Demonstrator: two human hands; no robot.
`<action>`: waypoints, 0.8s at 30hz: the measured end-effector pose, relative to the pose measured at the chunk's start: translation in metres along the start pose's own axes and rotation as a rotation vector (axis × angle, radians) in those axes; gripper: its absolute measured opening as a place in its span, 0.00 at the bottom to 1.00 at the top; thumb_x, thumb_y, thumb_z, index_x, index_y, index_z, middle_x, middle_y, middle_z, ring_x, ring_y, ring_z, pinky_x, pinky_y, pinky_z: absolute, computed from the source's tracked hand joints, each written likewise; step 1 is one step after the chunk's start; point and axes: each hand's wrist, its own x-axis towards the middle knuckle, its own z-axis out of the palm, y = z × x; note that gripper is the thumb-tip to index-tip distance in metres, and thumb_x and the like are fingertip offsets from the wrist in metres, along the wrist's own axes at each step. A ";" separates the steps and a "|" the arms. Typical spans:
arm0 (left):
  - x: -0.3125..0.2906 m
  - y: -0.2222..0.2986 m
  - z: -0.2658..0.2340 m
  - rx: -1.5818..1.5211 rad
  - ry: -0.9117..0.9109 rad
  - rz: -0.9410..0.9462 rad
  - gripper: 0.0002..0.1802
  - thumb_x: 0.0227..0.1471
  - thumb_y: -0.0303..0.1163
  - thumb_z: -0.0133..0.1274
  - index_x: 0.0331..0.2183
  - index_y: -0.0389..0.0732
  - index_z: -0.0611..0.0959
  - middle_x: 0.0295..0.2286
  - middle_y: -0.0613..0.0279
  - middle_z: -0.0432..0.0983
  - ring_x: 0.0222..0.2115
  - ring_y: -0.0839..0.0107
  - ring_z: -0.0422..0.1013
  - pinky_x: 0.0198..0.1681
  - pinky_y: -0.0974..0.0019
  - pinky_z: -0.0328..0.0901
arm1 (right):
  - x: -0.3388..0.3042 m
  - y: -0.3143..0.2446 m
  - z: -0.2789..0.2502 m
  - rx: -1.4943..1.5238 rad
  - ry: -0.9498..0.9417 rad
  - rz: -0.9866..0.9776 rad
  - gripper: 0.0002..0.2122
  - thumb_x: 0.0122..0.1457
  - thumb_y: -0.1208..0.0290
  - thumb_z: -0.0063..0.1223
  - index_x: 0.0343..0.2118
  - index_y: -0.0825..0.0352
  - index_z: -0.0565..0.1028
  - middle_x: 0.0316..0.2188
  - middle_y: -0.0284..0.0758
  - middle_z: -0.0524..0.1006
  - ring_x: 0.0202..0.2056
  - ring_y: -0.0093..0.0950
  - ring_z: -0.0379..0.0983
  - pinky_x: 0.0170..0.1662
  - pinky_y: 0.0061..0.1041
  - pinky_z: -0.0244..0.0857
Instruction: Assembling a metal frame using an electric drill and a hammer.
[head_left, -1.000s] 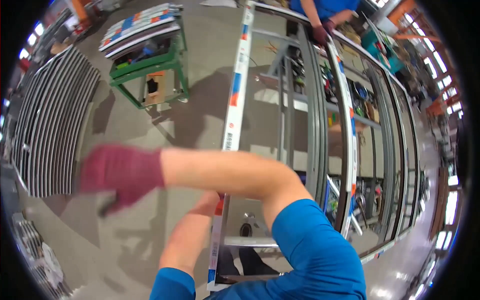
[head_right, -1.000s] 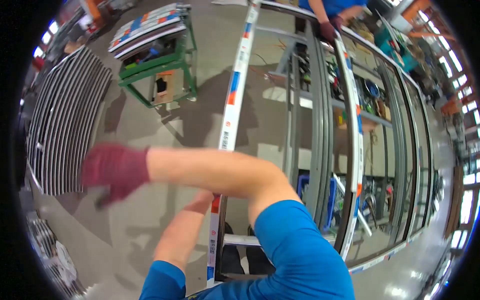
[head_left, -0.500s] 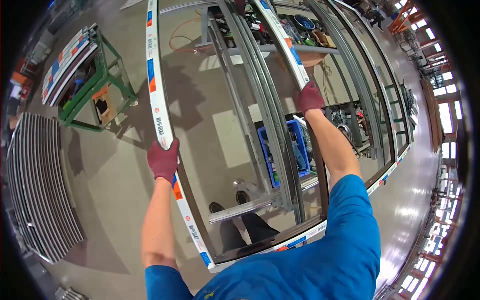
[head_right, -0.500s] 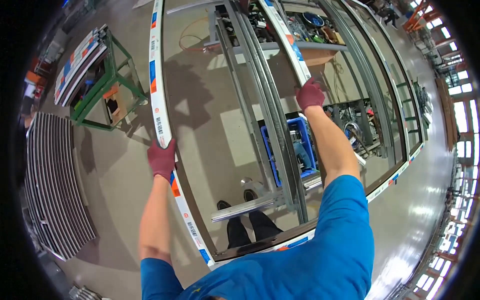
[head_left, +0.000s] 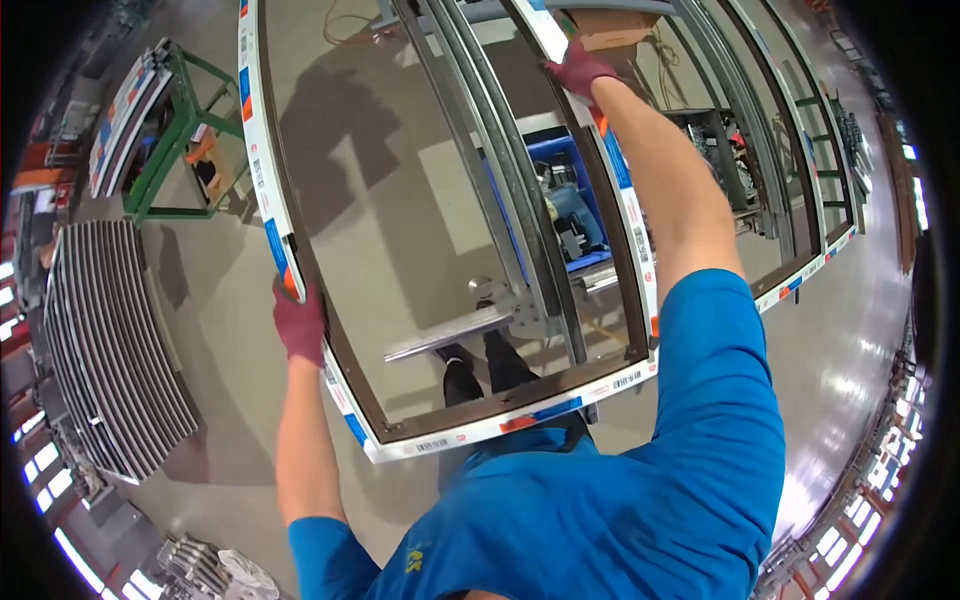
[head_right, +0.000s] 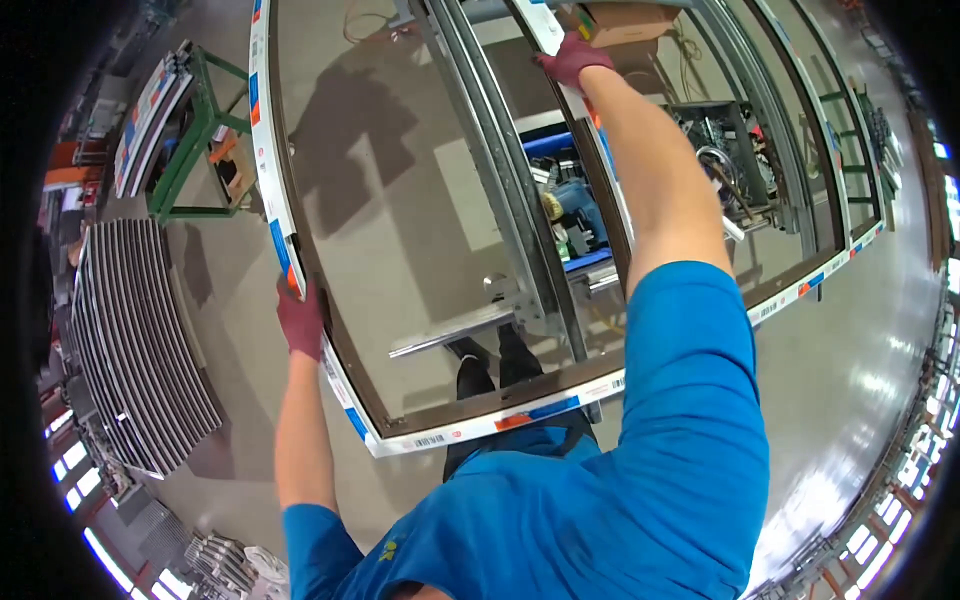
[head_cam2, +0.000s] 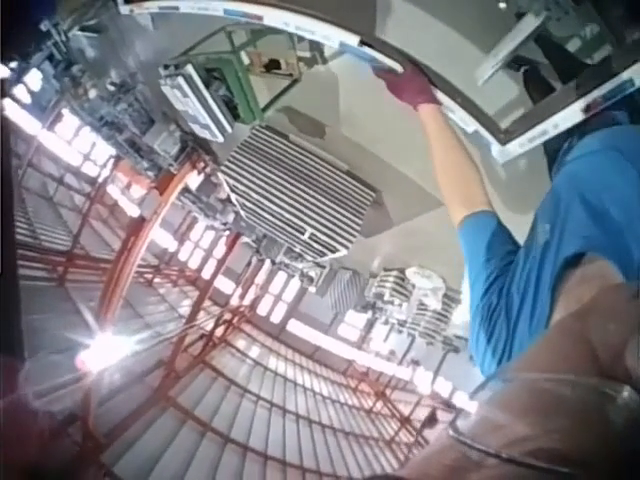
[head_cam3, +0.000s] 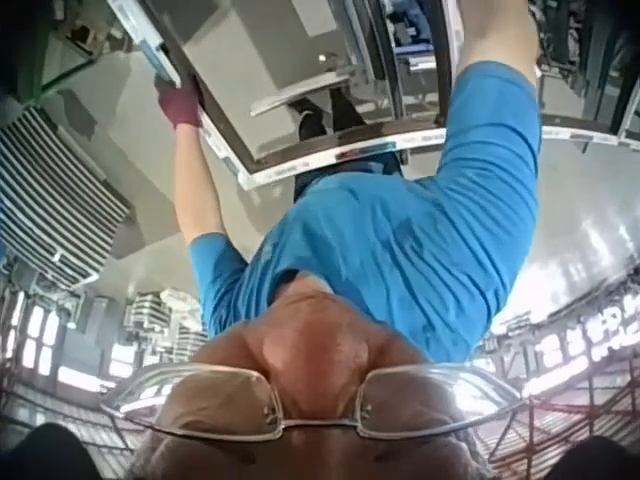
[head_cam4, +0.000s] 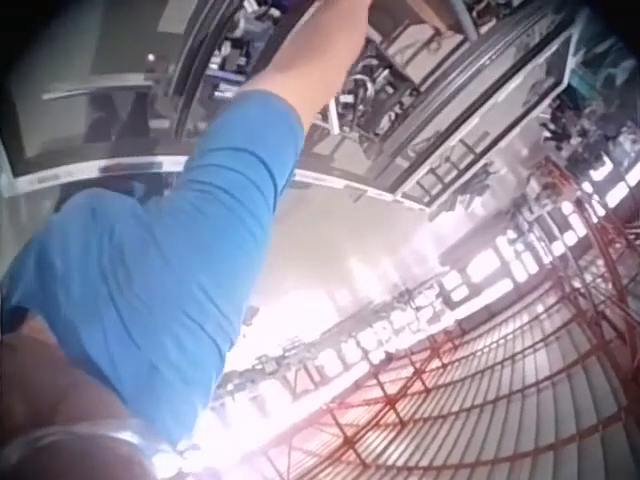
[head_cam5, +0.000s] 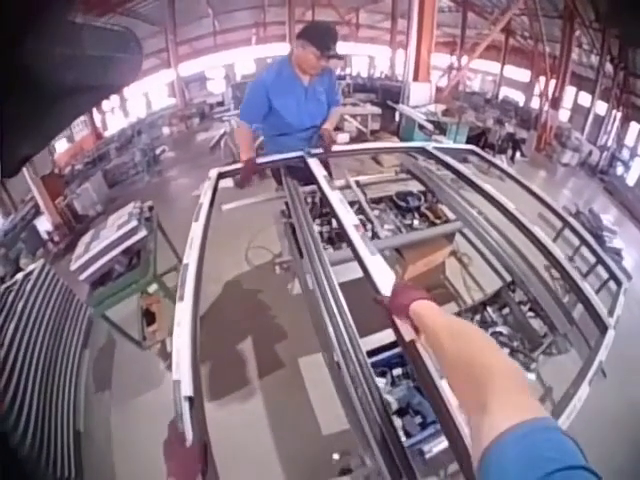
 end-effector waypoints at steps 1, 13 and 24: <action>-0.035 -0.010 -0.001 0.003 -0.023 -0.058 0.35 0.57 0.49 0.58 0.60 0.41 0.72 0.45 0.39 0.81 0.47 0.40 0.77 0.49 0.44 0.70 | -0.004 0.029 -0.002 0.170 -0.146 -0.012 0.38 0.63 0.38 0.53 0.58 0.74 0.66 0.47 0.52 0.82 0.50 0.46 0.80 0.53 0.42 0.71; -0.232 -0.082 -0.020 -0.006 0.069 -0.019 0.27 0.57 0.46 0.60 0.53 0.40 0.80 0.41 0.42 0.84 0.43 0.44 0.80 0.45 0.48 0.72 | -0.456 0.196 -0.061 0.332 -0.439 -0.050 0.26 0.65 0.49 0.56 0.56 0.67 0.74 0.54 0.49 0.78 0.54 0.48 0.75 0.57 0.40 0.68; -0.316 -0.034 0.013 0.094 0.458 0.404 0.31 0.52 0.39 0.66 0.54 0.36 0.79 0.49 0.42 0.77 0.49 0.45 0.74 0.56 0.48 0.65 | -0.534 0.226 -0.024 -0.127 -0.139 -0.435 0.30 0.62 0.47 0.57 0.59 0.67 0.71 0.57 0.44 0.73 0.60 0.43 0.67 0.66 0.46 0.53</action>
